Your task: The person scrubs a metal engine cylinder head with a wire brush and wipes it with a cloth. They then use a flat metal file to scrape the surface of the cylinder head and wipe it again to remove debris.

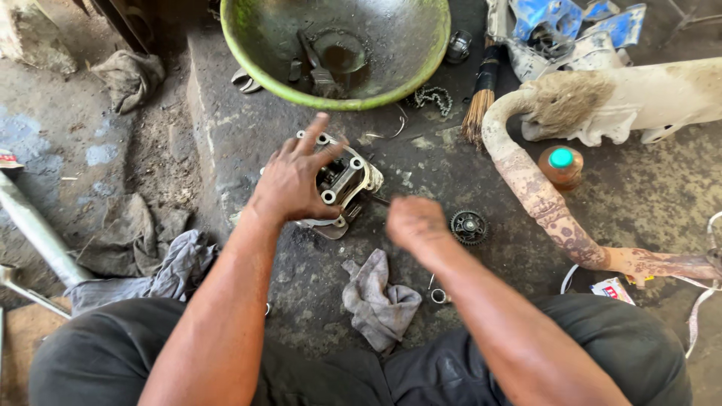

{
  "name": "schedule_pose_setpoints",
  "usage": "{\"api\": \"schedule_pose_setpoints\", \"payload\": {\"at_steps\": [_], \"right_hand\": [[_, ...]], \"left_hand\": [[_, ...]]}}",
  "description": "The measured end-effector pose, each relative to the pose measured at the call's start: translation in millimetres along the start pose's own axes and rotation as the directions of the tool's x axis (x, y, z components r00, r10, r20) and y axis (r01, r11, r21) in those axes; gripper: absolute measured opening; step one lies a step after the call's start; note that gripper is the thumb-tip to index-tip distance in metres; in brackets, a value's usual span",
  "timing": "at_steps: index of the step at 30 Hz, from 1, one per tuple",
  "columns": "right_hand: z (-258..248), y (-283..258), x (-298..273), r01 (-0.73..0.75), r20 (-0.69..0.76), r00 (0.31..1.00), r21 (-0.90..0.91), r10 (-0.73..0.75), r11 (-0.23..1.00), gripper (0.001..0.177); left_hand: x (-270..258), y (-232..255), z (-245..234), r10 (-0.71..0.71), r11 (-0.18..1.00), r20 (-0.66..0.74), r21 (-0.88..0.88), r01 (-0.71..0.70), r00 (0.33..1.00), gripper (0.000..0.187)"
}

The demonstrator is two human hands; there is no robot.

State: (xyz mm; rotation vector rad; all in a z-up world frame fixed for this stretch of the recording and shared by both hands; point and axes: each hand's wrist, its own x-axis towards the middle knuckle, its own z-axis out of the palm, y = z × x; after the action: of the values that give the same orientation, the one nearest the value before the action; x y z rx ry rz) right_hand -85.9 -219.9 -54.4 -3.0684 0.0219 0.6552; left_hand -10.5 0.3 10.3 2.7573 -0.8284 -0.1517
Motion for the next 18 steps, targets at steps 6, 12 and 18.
{"api": "schedule_pose_setpoints", "payload": {"at_steps": [6, 12, 18], "right_hand": [[-16, -18, -18, -0.054, 0.126, 0.992, 0.301, 0.017, 0.952, 0.05], [-22, -16, -28, 0.037, -0.092, 0.996, 0.204, -0.018, 0.978, 0.044], [-52, -20, -36, 0.074, -0.097, 0.993, 0.128, -0.061, 0.989, 0.036]], "left_hand": [[-29, 9, 29, -0.323, 0.874, -0.269, -0.454, 0.176, 0.908, 0.127], [-14, -15, 26, -0.232, 0.91, -0.232, -0.395, 0.127, 0.945, 0.099], [6, -41, -8, -0.205, 0.893, -0.147, -0.434, 0.123, 0.968, 0.095]]}}
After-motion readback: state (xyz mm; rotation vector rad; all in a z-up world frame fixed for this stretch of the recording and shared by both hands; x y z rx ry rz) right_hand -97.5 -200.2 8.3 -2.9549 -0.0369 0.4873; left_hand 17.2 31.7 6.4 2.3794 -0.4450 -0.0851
